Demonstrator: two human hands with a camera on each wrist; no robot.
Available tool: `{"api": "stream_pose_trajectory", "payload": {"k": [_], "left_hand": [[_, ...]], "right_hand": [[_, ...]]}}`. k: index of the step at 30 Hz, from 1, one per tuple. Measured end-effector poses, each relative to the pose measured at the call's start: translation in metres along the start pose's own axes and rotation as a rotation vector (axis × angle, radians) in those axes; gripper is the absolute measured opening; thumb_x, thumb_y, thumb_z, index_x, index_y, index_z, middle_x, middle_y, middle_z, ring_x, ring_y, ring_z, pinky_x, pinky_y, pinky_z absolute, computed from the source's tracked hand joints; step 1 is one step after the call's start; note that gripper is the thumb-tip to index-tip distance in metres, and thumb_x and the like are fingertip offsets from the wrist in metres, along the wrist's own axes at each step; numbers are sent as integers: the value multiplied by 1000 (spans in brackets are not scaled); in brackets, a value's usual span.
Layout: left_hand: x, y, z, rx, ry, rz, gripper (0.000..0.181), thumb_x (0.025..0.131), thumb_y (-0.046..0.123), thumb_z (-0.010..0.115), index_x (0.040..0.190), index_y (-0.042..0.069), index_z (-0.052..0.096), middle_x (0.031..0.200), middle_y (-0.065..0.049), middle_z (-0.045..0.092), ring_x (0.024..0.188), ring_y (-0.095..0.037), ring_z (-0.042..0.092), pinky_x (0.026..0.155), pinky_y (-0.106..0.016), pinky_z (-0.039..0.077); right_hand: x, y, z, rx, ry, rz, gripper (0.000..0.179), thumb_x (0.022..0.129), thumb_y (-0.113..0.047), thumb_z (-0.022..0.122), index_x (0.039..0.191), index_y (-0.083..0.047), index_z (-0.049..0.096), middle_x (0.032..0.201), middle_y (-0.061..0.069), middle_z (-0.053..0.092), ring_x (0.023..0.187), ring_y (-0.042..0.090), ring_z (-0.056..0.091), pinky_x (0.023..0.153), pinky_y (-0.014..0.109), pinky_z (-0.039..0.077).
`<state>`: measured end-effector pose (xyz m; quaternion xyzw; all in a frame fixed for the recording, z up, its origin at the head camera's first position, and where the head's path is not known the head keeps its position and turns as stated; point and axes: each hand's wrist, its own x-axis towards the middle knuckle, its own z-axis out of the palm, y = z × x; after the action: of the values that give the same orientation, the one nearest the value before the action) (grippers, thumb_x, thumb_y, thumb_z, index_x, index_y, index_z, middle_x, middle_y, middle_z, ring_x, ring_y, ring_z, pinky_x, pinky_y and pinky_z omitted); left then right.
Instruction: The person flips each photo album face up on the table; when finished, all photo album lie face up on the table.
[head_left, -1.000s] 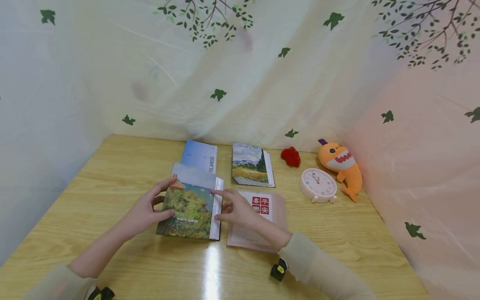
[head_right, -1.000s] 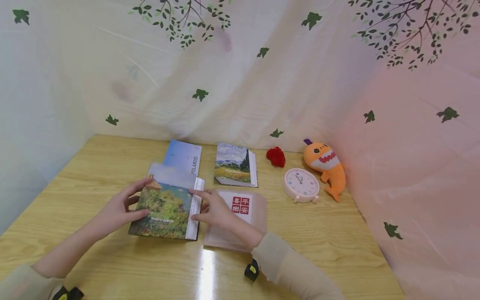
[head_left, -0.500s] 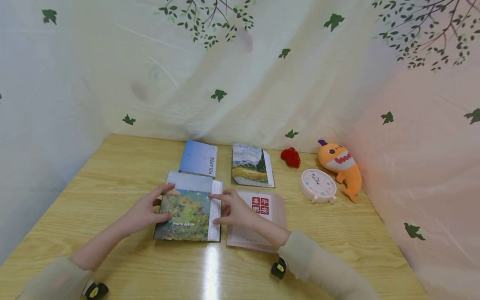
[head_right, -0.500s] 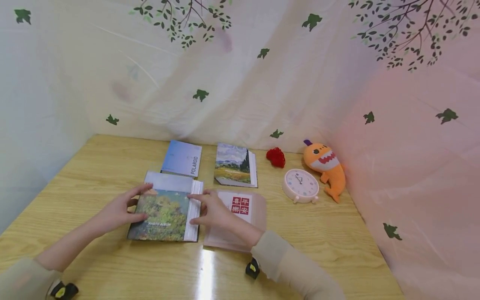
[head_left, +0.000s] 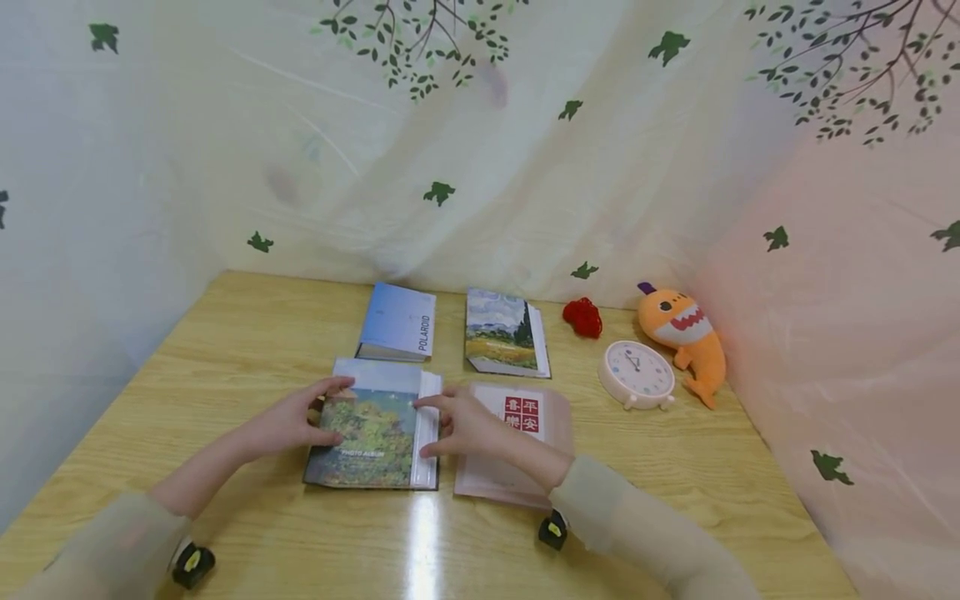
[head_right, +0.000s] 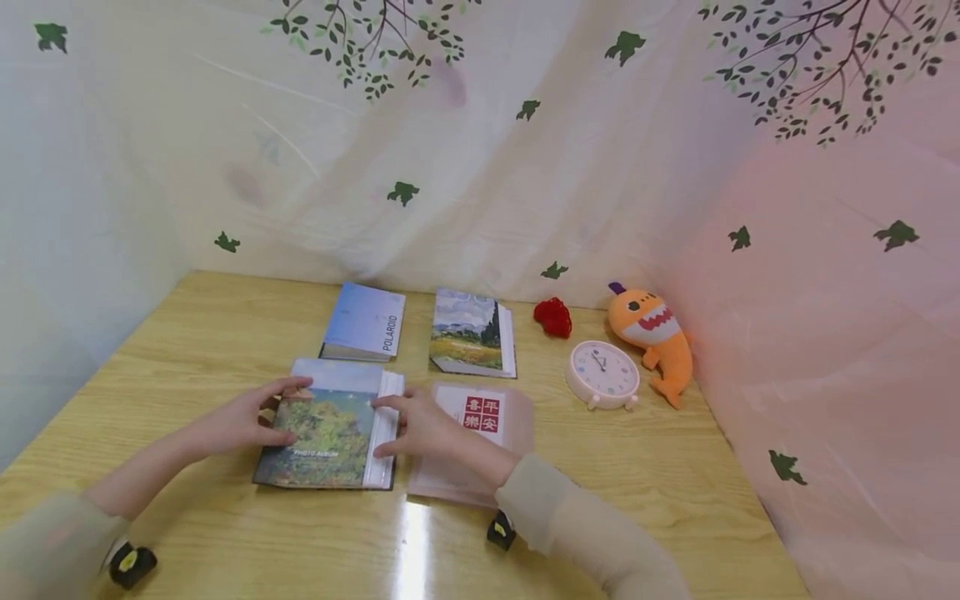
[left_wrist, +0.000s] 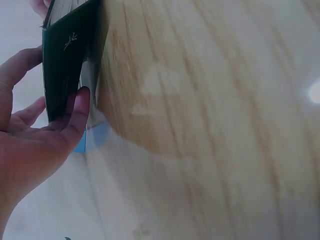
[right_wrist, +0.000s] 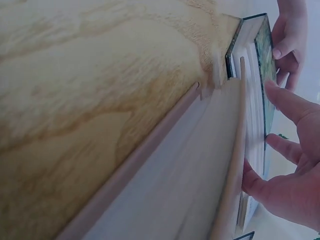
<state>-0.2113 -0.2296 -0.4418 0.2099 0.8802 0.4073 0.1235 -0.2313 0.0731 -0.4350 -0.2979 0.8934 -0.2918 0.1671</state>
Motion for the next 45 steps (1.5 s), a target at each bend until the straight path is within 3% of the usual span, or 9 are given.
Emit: {"api": "stream_pose_trajectory", "payload": {"k": [9, 18, 28, 32, 36, 39, 42, 45], "left_hand": [[8, -9, -2, -20, -63, 6, 80, 83, 32, 73, 146, 8, 32, 142, -22, 39, 122, -42, 42, 93, -49, 45], [4, -4, -3, 8, -70, -12, 82, 81, 34, 74, 146, 8, 32, 142, -23, 40, 125, -45, 39, 96, -58, 40], [1, 1, -4, 46, -64, -37, 85, 81, 37, 73, 147, 7, 29, 140, -24, 41, 129, -48, 34, 98, -64, 34], [5, 9, -6, 86, 12, -35, 89, 82, 35, 73, 149, 6, 23, 140, -26, 42, 122, -47, 43, 90, -56, 43], [10, 23, -5, 101, 111, 8, 87, 83, 29, 72, 150, 7, 21, 146, -26, 34, 99, -35, 60, 76, -43, 50], [13, 37, -2, 64, 126, 48, 86, 84, 24, 72, 150, 6, 21, 149, -26, 27, 88, -29, 64, 72, -38, 55], [15, 53, 3, 72, 131, 78, 84, 84, 21, 73, 150, 6, 22, 150, -24, 25, 107, -35, 58, 80, -41, 55], [18, 67, 8, 99, 129, 95, 83, 83, 21, 73, 149, 7, 24, 152, -22, 23, 126, -43, 41, 89, -48, 50]], "right_hand": [[-1, -6, 4, -148, -50, -14, 75, 76, -45, 76, 140, -24, 45, 137, 15, 44, 118, 24, 47, 93, 33, 46], [-2, -8, 6, -165, -65, 12, 79, 73, -42, 79, 142, -26, 43, 138, 15, 42, 120, 25, 46, 96, 35, 45], [-7, -10, -2, -182, -129, -19, 80, 76, -43, 76, 144, -25, 39, 146, 13, 36, 131, 26, 40, 104, 39, 40], [-12, -10, -10, -175, -126, -43, 80, 78, -42, 75, 145, -22, 37, 150, 12, 33, 137, 29, 32, 109, 45, 33], [-21, -10, -20, -150, -96, -77, 78, 79, -38, 75, 145, -21, 38, 152, 13, 29, 139, 30, 28, 110, 47, 32], [-30, -9, -28, -144, -64, -112, 76, 80, -37, 75, 145, -22, 38, 153, 13, 28, 138, 30, 30, 107, 47, 35], [-41, -6, -37, -150, -28, -141, 76, 80, -37, 75, 145, -23, 39, 153, 10, 29, 138, 27, 31, 107, 46, 36], [-51, -1, -43, -145, 0, -141, 75, 79, -36, 76, 144, -25, 40, 153, 5, 29, 138, 25, 31, 107, 45, 37]]}}
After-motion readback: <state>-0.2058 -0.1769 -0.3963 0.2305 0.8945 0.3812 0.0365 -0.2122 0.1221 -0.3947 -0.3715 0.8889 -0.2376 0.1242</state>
